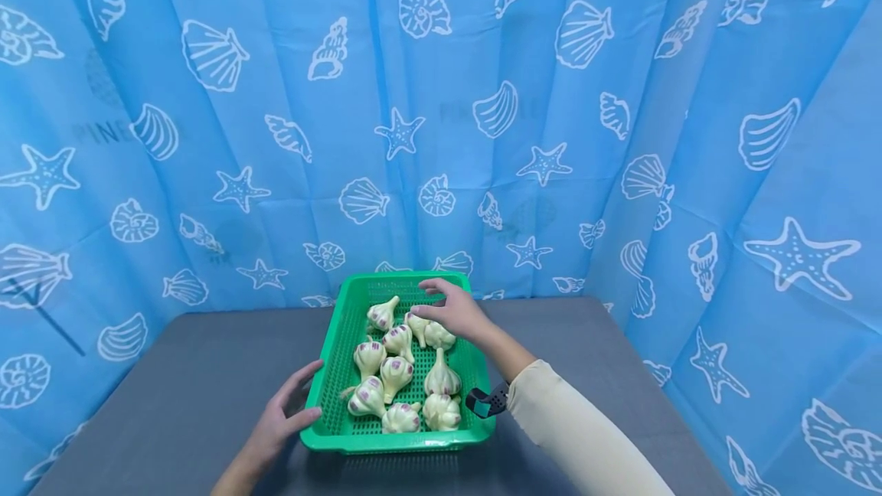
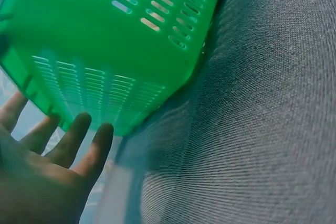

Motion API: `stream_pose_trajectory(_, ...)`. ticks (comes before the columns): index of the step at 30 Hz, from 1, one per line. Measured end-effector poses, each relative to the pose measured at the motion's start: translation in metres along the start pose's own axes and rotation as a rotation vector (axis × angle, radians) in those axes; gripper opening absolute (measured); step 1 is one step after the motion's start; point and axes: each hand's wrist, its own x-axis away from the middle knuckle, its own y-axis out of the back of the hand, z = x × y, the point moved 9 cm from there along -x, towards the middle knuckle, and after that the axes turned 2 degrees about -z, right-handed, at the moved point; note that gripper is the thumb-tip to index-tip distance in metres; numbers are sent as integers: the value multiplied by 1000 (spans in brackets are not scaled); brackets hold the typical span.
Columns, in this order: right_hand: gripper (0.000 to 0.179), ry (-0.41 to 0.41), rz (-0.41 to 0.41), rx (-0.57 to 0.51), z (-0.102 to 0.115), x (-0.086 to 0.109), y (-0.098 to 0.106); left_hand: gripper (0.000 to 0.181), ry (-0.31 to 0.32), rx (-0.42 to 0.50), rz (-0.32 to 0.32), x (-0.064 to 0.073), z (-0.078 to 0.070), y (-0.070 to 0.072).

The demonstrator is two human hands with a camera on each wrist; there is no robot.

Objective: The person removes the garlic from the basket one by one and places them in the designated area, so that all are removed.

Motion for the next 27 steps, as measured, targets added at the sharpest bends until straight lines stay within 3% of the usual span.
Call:
stream_pose_trajectory(10, 48, -67, 88, -20, -13, -14, -15, 61, 12, 38, -16, 2, 7, 0)
stream_pose_trajectory(18, 51, -103, 165, -5, -26, -22, -30, 61, -34, 49, -36, 3, 6, 0)
stream_pose_trajectory(27, 48, -143, 220, -21, -40, -29, -49, 61, 3, 48, -58, 3, 10, -1)
